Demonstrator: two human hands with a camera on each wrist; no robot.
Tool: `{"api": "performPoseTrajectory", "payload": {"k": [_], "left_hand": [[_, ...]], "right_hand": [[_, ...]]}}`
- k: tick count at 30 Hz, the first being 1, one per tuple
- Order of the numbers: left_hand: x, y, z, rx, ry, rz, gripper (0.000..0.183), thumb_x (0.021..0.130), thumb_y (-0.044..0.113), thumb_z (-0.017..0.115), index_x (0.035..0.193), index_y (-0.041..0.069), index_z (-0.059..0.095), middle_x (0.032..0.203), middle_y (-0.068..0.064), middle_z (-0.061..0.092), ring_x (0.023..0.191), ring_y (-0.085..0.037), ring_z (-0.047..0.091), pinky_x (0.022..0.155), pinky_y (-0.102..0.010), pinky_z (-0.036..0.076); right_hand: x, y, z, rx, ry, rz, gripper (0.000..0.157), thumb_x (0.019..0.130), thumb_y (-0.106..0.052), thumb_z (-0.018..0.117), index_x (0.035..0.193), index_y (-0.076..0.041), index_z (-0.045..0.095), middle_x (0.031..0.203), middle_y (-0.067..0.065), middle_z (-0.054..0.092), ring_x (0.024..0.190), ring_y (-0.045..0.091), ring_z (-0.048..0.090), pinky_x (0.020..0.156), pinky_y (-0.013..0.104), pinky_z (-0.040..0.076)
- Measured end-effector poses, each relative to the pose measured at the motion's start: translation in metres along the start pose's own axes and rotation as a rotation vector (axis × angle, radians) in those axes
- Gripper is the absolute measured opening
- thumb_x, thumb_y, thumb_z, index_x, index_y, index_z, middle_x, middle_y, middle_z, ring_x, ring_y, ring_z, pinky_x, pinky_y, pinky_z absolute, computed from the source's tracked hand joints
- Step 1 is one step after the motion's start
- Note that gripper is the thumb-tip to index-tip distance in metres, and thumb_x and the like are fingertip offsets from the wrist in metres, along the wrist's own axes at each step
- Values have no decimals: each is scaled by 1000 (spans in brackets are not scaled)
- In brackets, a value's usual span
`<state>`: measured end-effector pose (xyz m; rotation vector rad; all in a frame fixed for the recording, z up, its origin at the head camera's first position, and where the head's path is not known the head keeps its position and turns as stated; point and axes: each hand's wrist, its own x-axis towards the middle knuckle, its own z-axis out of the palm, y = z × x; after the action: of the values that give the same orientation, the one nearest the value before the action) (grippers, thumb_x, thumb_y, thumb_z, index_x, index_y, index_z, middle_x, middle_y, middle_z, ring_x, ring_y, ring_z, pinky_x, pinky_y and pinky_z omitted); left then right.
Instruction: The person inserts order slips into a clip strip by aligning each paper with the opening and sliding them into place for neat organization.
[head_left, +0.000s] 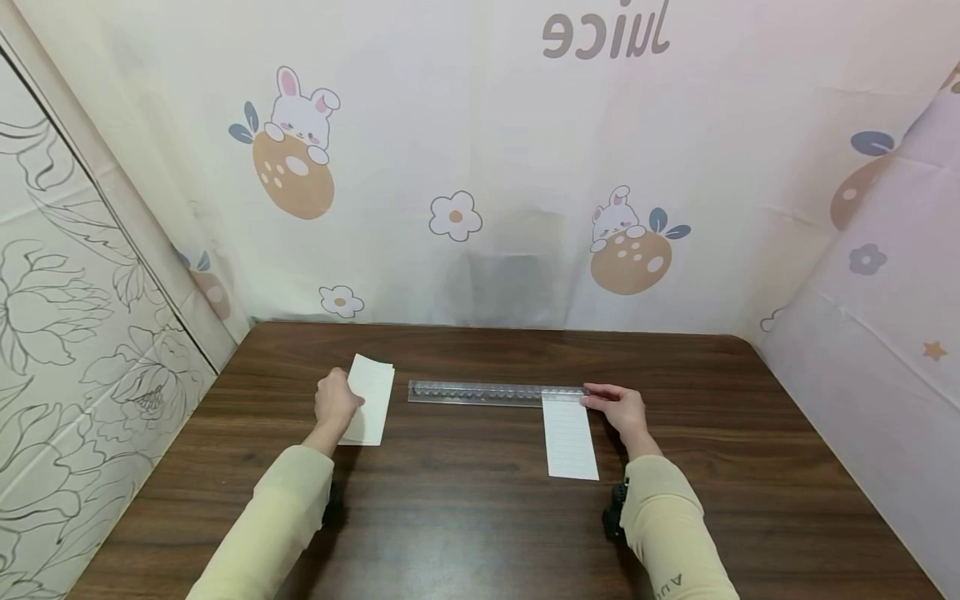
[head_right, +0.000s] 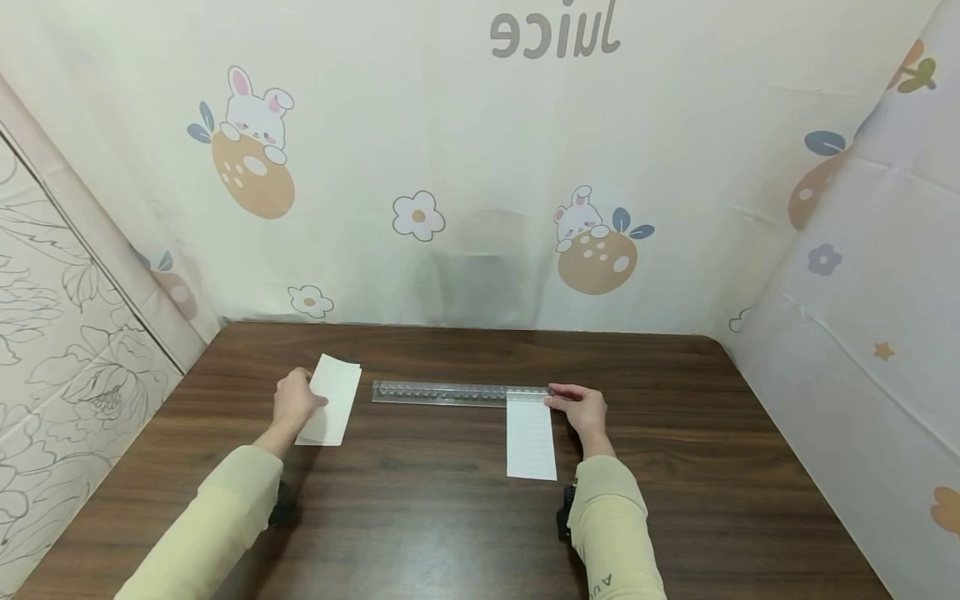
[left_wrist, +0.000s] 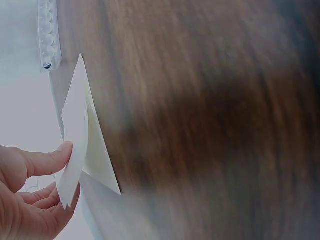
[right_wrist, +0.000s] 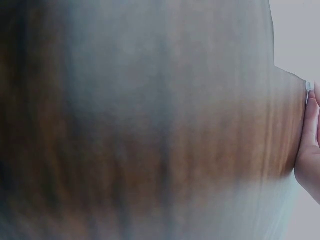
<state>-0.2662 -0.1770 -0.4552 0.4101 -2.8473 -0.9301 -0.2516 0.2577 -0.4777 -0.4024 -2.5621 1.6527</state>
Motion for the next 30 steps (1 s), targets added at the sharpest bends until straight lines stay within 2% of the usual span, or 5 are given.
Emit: {"api": "performPoseTrajectory", "payload": {"k": [3, 4, 13, 23, 30], "left_hand": [[-4, 1, -4, -24, 26, 33, 42, 63, -6, 71, 100, -14, 54, 96, -31, 57, 84, -44, 56, 66, -48, 46], [-6, 3, -7, -34, 13, 25, 42, 65, -6, 70, 102, -14, 53, 99, -31, 57, 87, -44, 55, 70, -49, 45], [-13, 3, -14, -44, 61, 76, 40, 67, -6, 68, 103, -15, 53, 100, -33, 55, 89, -45, 54, 73, -49, 44], [-15, 3, -20, -35, 115, 131, 36, 70, -8, 64, 104, -13, 53, 98, -32, 57, 86, -44, 56, 68, -50, 45], [-19, 4, -27, -52, 129, 154, 35, 71, -7, 65, 103, -11, 56, 93, -28, 59, 83, -41, 58, 67, -49, 45]], "right_hand": [[-1, 0, 0, 0, 6, 8, 38, 73, -17, 73, 107, -2, 64, 105, 11, 63, 105, 26, 52, 91, 36, 37], [-1, 0, 0, -1, 6, 9, 38, 73, -17, 73, 107, -2, 64, 105, 11, 63, 105, 25, 51, 91, 36, 37], [-1, 1, 0, 8, -5, 25, 37, 74, -17, 72, 107, -2, 64, 109, 14, 60, 108, 27, 49, 94, 39, 33], [0, 2, 0, -13, -6, 15, 38, 74, -19, 72, 108, -3, 64, 110, 14, 60, 108, 27, 48, 94, 39, 34], [1, 2, 0, -12, 0, 8, 38, 73, -18, 73, 107, -3, 64, 108, 13, 61, 106, 27, 50, 93, 38, 35]]}}
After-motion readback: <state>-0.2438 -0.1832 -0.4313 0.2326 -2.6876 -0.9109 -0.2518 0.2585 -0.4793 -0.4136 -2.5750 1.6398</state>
